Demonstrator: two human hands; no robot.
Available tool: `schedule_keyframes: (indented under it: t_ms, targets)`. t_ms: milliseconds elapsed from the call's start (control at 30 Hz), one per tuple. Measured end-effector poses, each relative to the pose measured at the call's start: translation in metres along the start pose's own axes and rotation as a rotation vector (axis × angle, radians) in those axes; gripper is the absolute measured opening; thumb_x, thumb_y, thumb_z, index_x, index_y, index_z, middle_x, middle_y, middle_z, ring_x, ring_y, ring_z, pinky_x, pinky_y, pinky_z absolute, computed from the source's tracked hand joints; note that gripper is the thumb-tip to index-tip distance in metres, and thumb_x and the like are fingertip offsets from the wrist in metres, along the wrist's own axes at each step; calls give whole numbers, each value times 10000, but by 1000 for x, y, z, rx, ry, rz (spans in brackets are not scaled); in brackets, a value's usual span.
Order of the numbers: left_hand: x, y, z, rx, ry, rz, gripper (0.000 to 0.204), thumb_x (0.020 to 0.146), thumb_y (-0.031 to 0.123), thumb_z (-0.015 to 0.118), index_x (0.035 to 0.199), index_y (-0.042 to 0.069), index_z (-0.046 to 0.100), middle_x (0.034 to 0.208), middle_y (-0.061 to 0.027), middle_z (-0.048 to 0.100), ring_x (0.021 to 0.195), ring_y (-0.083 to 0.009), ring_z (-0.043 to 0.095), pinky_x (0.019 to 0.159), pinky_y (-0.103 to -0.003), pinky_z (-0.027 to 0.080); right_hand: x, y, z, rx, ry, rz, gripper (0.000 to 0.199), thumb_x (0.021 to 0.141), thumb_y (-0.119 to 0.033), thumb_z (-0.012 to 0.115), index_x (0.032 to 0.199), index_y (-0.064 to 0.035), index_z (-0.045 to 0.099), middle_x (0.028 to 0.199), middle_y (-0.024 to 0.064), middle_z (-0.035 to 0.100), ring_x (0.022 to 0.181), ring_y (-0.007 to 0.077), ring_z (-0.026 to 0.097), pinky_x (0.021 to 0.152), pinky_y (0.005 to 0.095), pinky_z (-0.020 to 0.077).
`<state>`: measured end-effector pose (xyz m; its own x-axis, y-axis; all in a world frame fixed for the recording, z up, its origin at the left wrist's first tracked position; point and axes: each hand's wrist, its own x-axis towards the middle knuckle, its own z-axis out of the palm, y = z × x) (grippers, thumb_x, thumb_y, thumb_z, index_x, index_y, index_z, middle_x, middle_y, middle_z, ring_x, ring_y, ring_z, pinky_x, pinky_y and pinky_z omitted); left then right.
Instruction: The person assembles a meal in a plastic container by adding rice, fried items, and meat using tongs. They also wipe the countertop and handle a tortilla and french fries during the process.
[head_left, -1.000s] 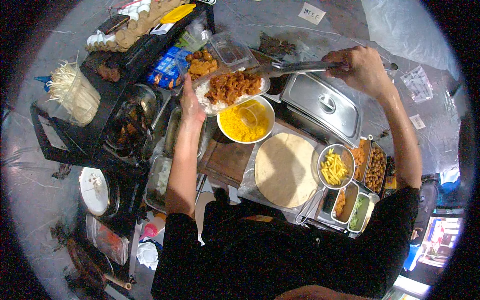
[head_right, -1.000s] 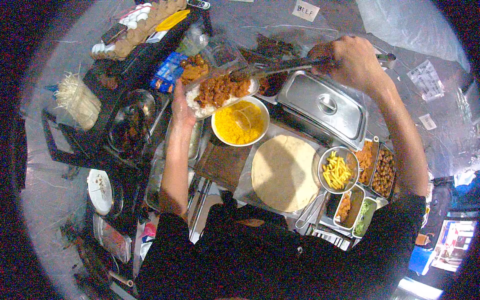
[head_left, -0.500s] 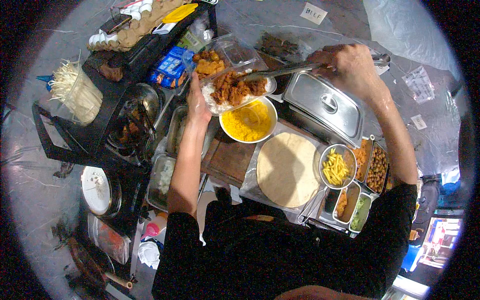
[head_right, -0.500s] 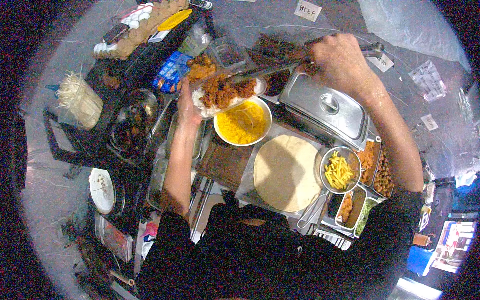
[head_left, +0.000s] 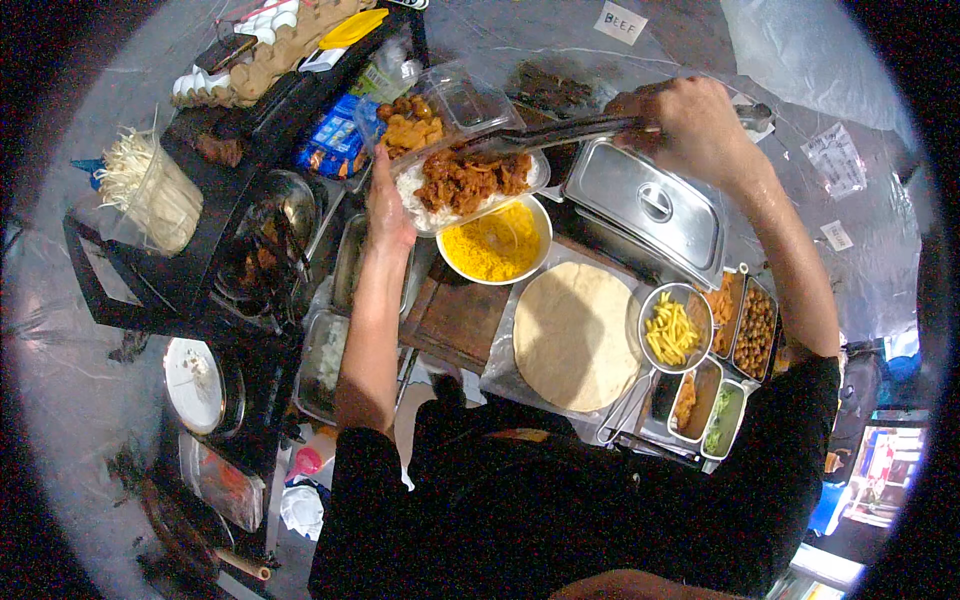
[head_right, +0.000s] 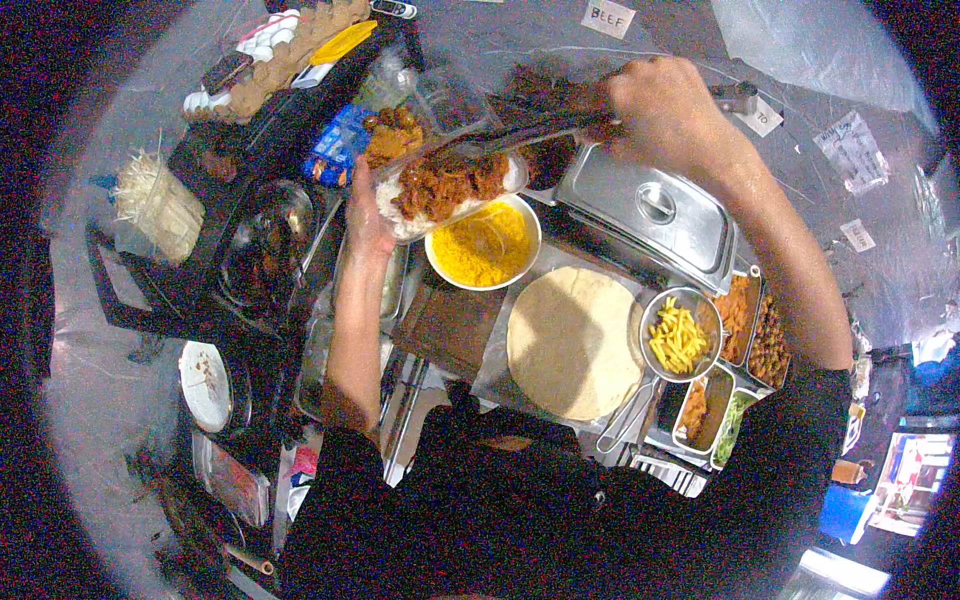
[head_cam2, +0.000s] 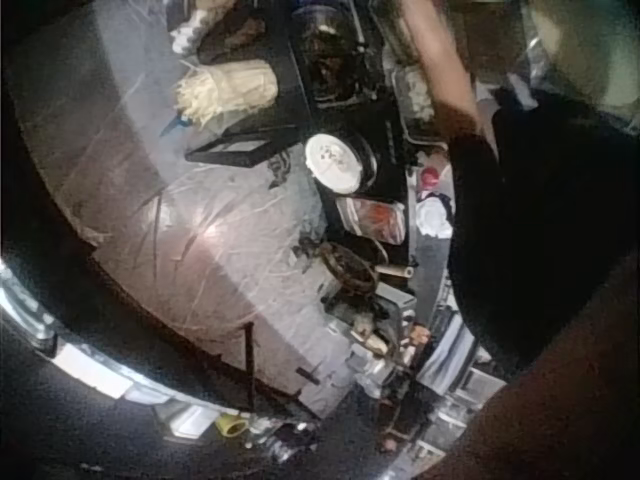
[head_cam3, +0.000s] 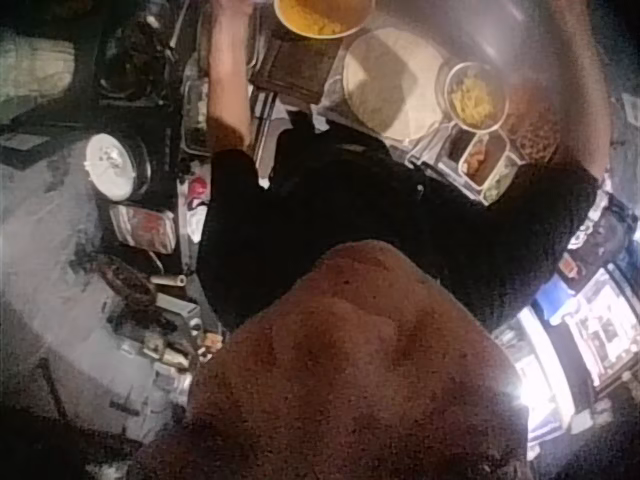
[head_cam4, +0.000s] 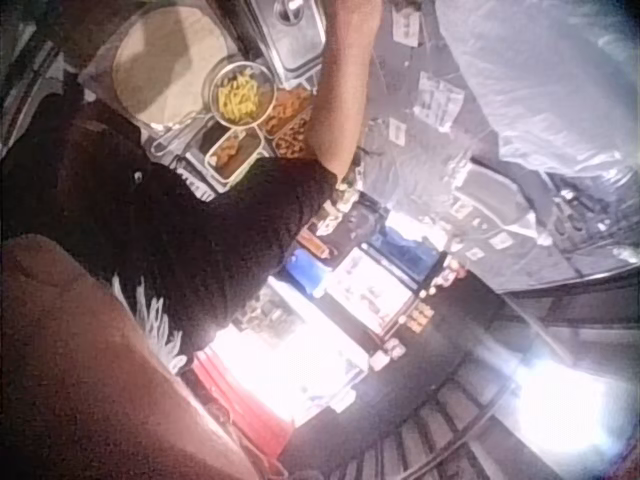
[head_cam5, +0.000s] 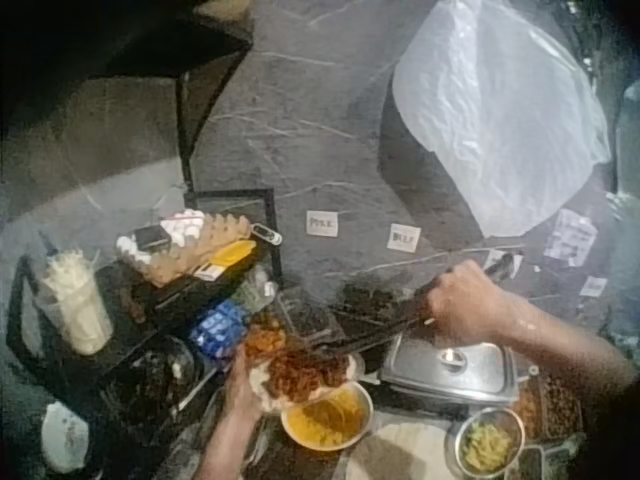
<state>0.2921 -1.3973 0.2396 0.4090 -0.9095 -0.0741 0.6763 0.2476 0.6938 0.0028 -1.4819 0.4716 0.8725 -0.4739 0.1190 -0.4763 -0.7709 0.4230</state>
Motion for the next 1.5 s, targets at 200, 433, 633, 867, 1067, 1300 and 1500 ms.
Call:
schedule_keyframes:
  t_ms: [200, 433, 633, 867, 1067, 1300, 1500]
  targets:
    - [-6, 7, -5, 4, 15, 13, 556, 1012, 462, 404, 1370, 39, 446, 1342, -96, 540, 1204, -241, 548, 1035, -391, 431, -12, 6, -5, 55, 3, 63, 274, 792, -329, 711, 1029, -190, 713, 845, 73, 712, 728, 283, 672, 649, 406, 525]
    - [-10, 8, -3, 15, 52, 24, 555, 1015, 460, 392, 1377, 43, 438, 1355, -92, 532, 1209, -243, 545, 1034, -395, 433, -11, 2, 15, 104, -46, 82, 285, 797, -318, 706, 1040, -170, 714, 905, 81, 714, 796, 288, 676, 694, 398, 529]
    - [-7, 3, -10, -13, -9, -28, 561, 1006, 483, 393, 1378, 67, 443, 1345, -103, 541, 1215, -269, 543, 1028, -427, 446, -10, 12, 15, 6, -89, 56, 300, 792, -331, 704, 1041, -163, 716, 880, 79, 714, 791, 305, 672, 701, 403, 533]
    - [-2, -7, -2, 70, -26, 27, 569, 1005, 476, 408, 1358, 33, 454, 1322, -112, 551, 1183, -258, 564, 1015, -406, 451, 2, -14, 0, 53, -98, 38, 263, 765, -284, 732, 1013, -196, 729, 875, 74, 711, 777, 292, 671, 683, 405, 527]
    - [-7, 1, -12, 4, 36, -29, 568, 1006, 464, 423, 1357, 20, 457, 1344, -105, 534, 1208, -244, 541, 1026, -387, 432, -15, 3, -15, 139, -55, 48, 274, 757, -267, 739, 1012, -167, 729, 919, 72, 716, 807, 278, 677, 695, 396, 529]
    - [-3, 8, -6, 29, 57, 22, 542, 1014, 445, 411, 1363, 32, 454, 1344, -98, 537, 1220, -247, 530, 1035, -394, 424, -13, -13, 4, 146, -126, -14, 279, 751, -263, 748, 1012, -165, 734, 898, 79, 717, 781, 279, 679, 684, 389, 529]
    - [-6, 4, -1, -17, 31, -63, 546, 1016, 449, 406, 1372, 37, 444, 1339, -101, 540, 1207, -248, 541, 1022, -397, 436, -4, -5, 14, 108, -94, 48, 313, 754, -303, 747, 1042, -183, 721, 844, 95, 704, 750, 296, 667, 661, 392, 524]
